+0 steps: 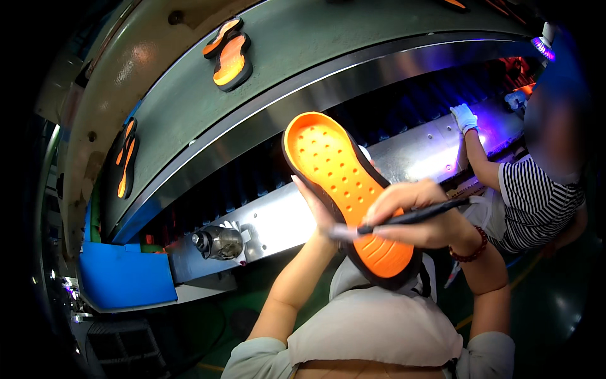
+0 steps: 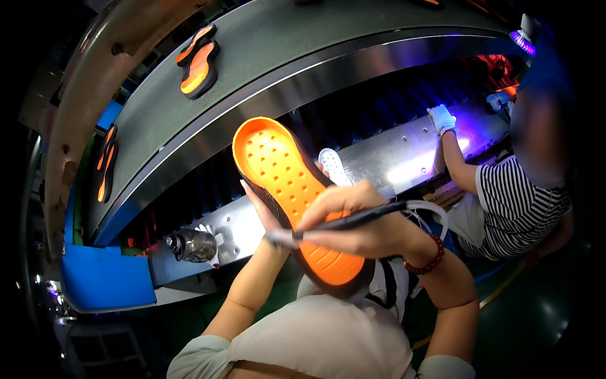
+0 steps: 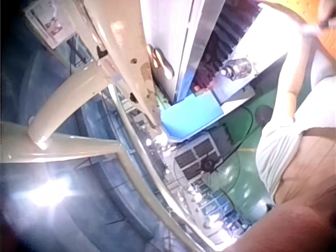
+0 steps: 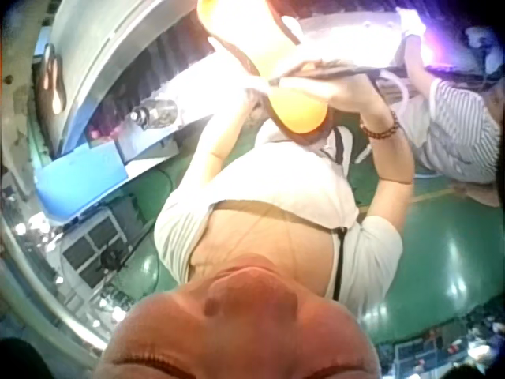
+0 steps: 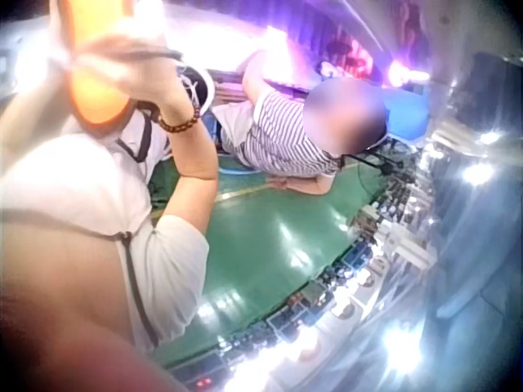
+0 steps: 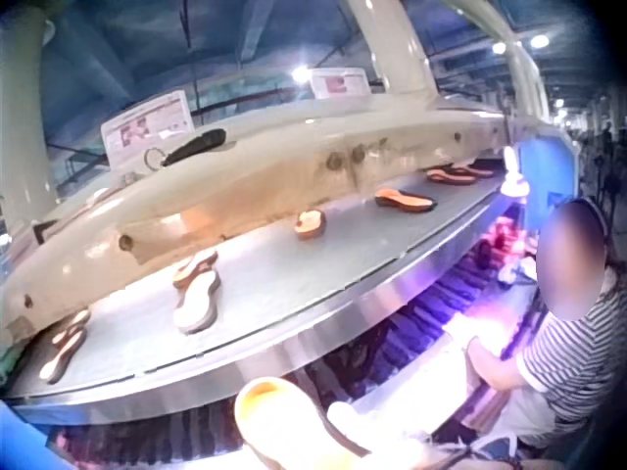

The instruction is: The person picks up orange shoe soles from a conveyor belt, applies a dark substance to the bottom surface using a brush, and returns each sole to the belt. The process is repeated for multiple soles in a factory setting.

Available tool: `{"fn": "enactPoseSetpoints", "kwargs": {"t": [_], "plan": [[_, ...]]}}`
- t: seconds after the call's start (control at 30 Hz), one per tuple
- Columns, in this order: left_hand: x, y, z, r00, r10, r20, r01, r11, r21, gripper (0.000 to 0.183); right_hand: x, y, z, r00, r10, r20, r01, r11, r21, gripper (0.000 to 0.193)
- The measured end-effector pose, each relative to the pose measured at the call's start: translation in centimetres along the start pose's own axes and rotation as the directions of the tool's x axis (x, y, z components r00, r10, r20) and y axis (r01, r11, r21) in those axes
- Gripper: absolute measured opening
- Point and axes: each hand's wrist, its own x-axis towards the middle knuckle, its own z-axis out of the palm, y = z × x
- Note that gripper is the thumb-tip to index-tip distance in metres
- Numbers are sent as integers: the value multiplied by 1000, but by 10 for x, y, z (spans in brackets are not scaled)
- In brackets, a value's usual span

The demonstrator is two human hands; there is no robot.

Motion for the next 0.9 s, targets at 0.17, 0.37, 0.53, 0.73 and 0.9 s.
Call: {"fn": "enactPoseSetpoints", "kwargs": {"t": [0.17,0.37,0.53,0.73,0.9], "plan": [[14,0,-14,971,235,-39,-216,938,271,88,4,14,-11,984,-48,-174,15,983,-182,11],[20,11,-4,967,245,72,-253,959,125,91,-12,5,-13,989,67,-132,-66,998,11,14],[31,27,-7,916,264,301,-309,944,113,93,-14,1,-3,1000,-27,3,28,984,-174,16],[28,32,4,925,302,230,-337,932,133,93,-27,8,-16,973,154,-174,-145,987,62,15],[29,41,6,920,281,273,-335,926,176,91,-34,2,-13,997,36,67,-30,996,-87,19]]}}
